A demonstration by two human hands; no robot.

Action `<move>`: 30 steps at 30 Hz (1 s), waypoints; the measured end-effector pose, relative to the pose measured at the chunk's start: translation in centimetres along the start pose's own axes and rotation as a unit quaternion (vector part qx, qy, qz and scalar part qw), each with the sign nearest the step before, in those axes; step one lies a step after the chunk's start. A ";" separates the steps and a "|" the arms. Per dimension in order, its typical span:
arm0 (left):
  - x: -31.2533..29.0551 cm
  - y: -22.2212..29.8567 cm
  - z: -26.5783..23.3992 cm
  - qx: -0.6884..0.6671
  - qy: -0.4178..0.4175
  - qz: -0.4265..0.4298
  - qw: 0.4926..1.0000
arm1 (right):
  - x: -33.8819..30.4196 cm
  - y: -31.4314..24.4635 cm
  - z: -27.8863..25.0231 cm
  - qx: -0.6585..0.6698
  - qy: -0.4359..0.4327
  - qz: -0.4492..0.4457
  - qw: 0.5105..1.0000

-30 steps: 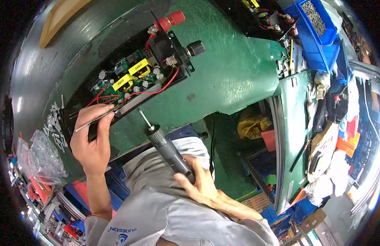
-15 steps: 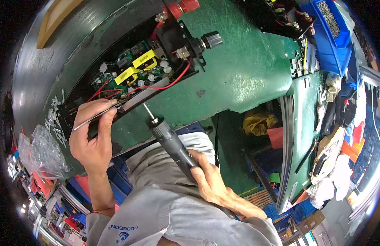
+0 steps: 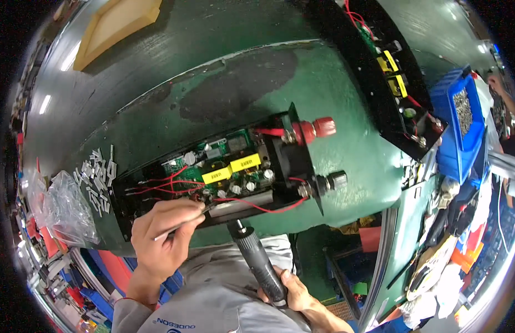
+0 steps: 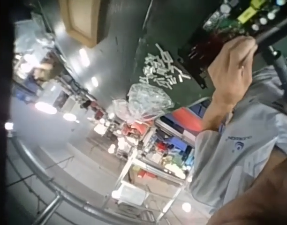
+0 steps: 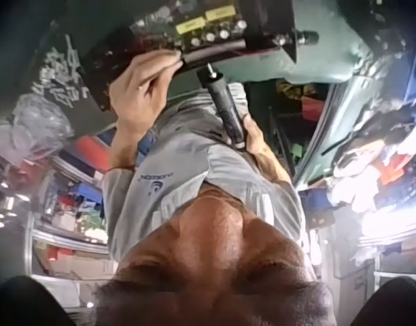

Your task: Assembling electronic power inverter components into a metal housing using an electric screwdriver.

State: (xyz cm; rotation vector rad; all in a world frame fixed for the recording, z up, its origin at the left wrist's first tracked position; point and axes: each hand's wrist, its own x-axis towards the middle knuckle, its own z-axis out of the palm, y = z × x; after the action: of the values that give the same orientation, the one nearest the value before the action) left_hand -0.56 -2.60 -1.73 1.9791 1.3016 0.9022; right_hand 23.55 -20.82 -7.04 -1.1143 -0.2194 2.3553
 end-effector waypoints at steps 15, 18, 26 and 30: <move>0.5 -0.2 -1.2 -0.012 -0.043 -0.025 0.999 | -1.1 -0.6 1.0 0.033 -0.005 -0.007 0.999; 0.0 -0.2 -1.5 -0.023 -0.054 -0.045 0.997 | -1.2 -0.9 0.9 0.004 0.007 -0.013 1.000; -0.3 -0.8 -2.3 -0.094 -0.052 -0.032 0.994 | -1.0 -1.0 1.7 -0.016 0.031 -0.002 0.999; 0.2 -0.5 -2.0 -0.063 -0.055 -0.024 0.996 | -1.0 -0.9 1.7 -0.047 0.051 0.002 0.998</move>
State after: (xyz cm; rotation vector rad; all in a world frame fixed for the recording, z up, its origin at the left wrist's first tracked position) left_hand -2.37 -2.00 -0.91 1.8649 1.1952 0.8194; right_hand 23.20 -20.46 -4.94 -1.2764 -0.2950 2.3051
